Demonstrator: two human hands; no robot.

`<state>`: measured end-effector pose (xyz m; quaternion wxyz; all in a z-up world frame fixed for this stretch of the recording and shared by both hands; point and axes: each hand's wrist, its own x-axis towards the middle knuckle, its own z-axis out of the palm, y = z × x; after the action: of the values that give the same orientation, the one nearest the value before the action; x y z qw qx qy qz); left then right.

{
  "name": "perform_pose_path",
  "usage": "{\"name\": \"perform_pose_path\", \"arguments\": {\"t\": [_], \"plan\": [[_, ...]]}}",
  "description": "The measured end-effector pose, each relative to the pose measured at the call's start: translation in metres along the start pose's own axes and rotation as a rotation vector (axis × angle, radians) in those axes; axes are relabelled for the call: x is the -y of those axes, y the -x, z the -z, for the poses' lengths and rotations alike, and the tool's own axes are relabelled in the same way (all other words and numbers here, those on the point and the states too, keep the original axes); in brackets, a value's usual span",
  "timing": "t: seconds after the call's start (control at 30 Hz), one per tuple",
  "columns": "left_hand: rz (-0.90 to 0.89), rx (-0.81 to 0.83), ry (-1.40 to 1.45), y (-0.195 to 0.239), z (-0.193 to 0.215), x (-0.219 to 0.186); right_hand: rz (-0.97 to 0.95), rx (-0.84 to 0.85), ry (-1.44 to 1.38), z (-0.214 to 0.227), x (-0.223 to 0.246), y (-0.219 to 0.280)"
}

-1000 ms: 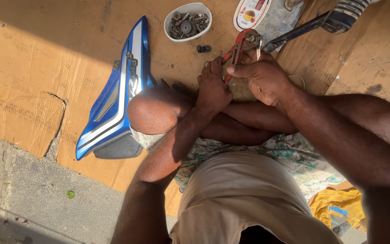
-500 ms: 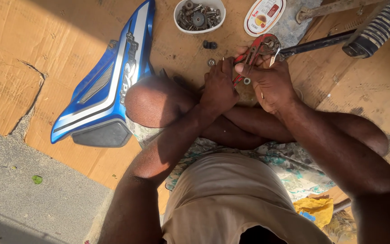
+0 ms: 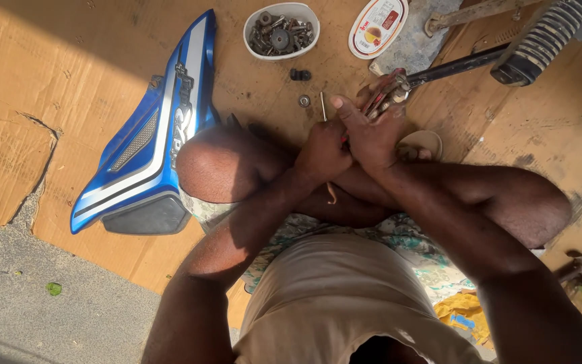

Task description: The person sits on a cardboard sheet and uses a red pipe wrench to tighten a nut on a small metal component. They then use a green screwdriver to adjust a screw on the same part before returning to the wrench for further tightening.

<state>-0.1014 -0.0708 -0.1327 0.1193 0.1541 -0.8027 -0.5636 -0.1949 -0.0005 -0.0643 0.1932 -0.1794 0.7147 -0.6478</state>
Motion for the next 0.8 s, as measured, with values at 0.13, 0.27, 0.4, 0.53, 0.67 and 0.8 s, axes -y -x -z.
{"name": "perform_pose_path", "arguments": {"t": [0.13, 0.27, 0.4, 0.53, 0.67, 0.8], "plan": [[0.091, -0.14, 0.094, -0.002, 0.016, -0.038, 0.223, 0.019, 0.037, -0.016, -0.003, -0.003], [0.141, -0.154, 0.085, 0.005, 0.021, -0.035, 0.142, 0.096, -0.136, -0.025, -0.017, -0.003], [0.23, -0.143, 0.101, -0.001, 0.017, -0.042, -0.096, 0.183, -0.412, -0.012, 0.004, -0.002], [0.331, -0.204, 0.092, -0.002, 0.004, -0.026, -0.063, 0.266, -0.224, -0.001, -0.015, 0.01], [0.24, -0.218, 0.065, -0.003, -0.005, -0.015, -0.219, 0.217, -0.42, 0.01, -0.048, 0.005], [0.22, -0.226, 0.198, 0.001, 0.008, -0.029, -0.167, 0.077, -0.46, 0.008, -0.048, -0.027]]}}
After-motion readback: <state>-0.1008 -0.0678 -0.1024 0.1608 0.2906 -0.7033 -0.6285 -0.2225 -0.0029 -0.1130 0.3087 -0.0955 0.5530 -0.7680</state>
